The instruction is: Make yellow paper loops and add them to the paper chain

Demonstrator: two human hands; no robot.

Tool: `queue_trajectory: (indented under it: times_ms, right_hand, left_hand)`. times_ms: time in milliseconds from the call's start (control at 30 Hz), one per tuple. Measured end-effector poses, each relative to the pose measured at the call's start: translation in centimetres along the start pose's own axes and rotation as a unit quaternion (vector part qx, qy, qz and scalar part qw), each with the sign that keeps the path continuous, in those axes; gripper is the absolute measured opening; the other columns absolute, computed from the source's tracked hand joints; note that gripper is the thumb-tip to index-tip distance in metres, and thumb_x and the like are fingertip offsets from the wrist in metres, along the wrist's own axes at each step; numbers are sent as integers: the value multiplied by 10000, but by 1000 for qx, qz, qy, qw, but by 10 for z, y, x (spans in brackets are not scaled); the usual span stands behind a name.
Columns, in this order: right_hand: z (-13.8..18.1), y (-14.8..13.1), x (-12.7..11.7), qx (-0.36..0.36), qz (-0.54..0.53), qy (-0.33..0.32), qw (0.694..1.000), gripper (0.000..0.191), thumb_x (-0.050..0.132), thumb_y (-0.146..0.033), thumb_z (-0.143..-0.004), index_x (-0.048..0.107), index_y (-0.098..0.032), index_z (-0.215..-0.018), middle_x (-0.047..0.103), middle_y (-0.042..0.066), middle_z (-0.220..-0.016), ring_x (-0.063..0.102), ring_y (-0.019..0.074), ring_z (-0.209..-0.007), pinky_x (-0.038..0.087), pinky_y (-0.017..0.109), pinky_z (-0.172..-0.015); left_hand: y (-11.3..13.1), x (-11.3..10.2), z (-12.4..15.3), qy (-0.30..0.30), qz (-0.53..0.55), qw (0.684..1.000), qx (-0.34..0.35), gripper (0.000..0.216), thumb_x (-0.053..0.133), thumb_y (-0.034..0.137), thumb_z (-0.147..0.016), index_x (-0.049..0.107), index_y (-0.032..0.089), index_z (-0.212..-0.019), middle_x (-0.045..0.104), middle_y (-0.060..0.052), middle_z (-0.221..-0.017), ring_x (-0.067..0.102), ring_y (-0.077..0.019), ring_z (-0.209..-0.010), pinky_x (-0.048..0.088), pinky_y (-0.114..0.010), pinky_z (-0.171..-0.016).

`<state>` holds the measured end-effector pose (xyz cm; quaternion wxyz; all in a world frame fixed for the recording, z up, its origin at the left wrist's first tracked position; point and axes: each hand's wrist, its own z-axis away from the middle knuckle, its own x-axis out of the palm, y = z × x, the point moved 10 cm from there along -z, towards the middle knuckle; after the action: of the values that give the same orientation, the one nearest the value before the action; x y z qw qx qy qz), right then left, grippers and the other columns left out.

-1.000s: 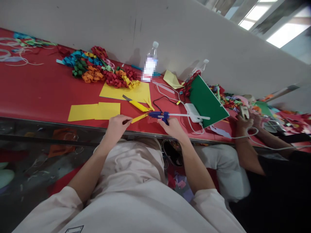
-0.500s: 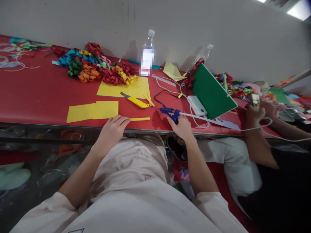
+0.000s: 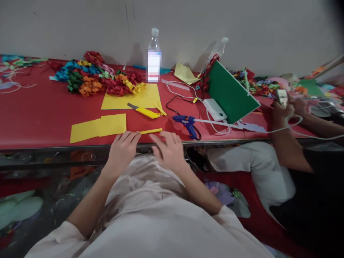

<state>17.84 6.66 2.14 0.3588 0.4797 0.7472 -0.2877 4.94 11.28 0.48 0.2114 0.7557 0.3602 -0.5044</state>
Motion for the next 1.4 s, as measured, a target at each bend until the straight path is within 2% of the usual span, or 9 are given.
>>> queue_trajectory:
  times_ms: [100, 200, 300, 467, 733, 833, 967, 1200, 1400]
  right_hand:
    - [-26, -25, 36, -14, 24, -101, 995, 517, 396, -465, -1057, 525, -224, -1495, 537, 140, -1474, 499, 310, -1168, 432, 459, -936]
    - [-28, -17, 53, 20, 24, -139, 990, 502, 321, -416, -1084, 513, -232, -1510, 465, 110, -1576, 460, 305, -1229, 418, 467, -951]
    - [-15, 4, 51, 71, 28, -141, 987, 480, 287, -354, -1095, 497, -296, -1523, 443, 82, -1605, 456, 299, -1251, 418, 472, -942]
    - [2, 34, 43, 148, 43, -119, 981, 481, 280, -288, -1091, 508, -247, -1512, 502, 108, -1559, 481, 298, -1244, 433, 491, -947]
    - [2, 34, 45, 143, 36, -105, 983, 479, 272, -303, -1098, 510, -234, -1509, 535, 88, -1549, 497, 287, -1225, 441, 483, -929]
    - [3, 33, 47, 143, 40, -116, 982, 485, 264, -316, -1098, 500, -233, -1515, 524, 73, -1565, 500, 295, -1220, 448, 494, -933]
    - [4, 33, 47, 150, 38, -125, 980, 499, 251, -307, -1095, 488, -218, -1525, 500, 57, -1591, 505, 304, -1218, 458, 516, -958]
    - [3, 25, 44, 154, 0, -124, 980, 498, 240, -320, -1096, 500, -261, -1517, 463, 48, -1618, 498, 306, -1278, 442, 573, -1036]
    - [0, 21, 38, 140, -9, -113, 984, 491, 248, -302, -1096, 513, -246, -1505, 495, 47, -1595, 518, 297, -1216, 464, 563, -1012]
  left_hand:
    - [0, 0, 0, 0, 6, 1000, 1, 372, 478, 126, -975, 640, 80, -1307, 695, -160, -1289, 615, -317, -1174, 482, -452, -941]
    - [-1, -2, 0, -2, 7, 1000, -6, 379, 461, 126, -984, 636, 82, -1317, 702, -156, -1281, 620, -312, -1169, 494, -459, -926]
    - [-1, -2, -2, -9, 8, 1000, -9, 393, 461, 100, -969, 639, 91, -1319, 708, -150, -1270, 626, -318, -1161, 498, -464, -901]
    - [-1, -1, -4, -11, 3, 1000, -7, 387, 488, 82, -944, 655, 91, -1292, 723, -148, -1224, 643, -312, -1124, 501, -453, -896]
    - [6, -2, -6, -1, -17, 998, -54, 380, 442, 205, -1015, 641, 103, -1322, 697, -163, -1293, 624, -326, -1168, 475, -482, -913]
    - [25, 9, -16, -3, 1, 999, -51, 477, 420, 303, -1047, 529, 134, -1479, 595, -162, -1469, 551, -343, -1324, 420, -540, -1046]
    - [48, 27, -25, -17, 48, 999, -11, 527, 374, 280, -1054, 424, 150, -1563, 435, -112, -1617, 414, -284, -1494, 229, -556, -1246]
    - [27, 17, -5, -25, 35, 998, -41, 531, 365, 300, -1063, 399, 194, -1582, 404, -101, -1625, 356, -286, -1538, 188, -569, -1263]
    - [-8, 4, 16, 3, 6, 998, -67, 484, 394, 260, -1059, 481, 209, -1532, 515, -110, -1548, 468, -295, -1468, 266, -549, -1221]
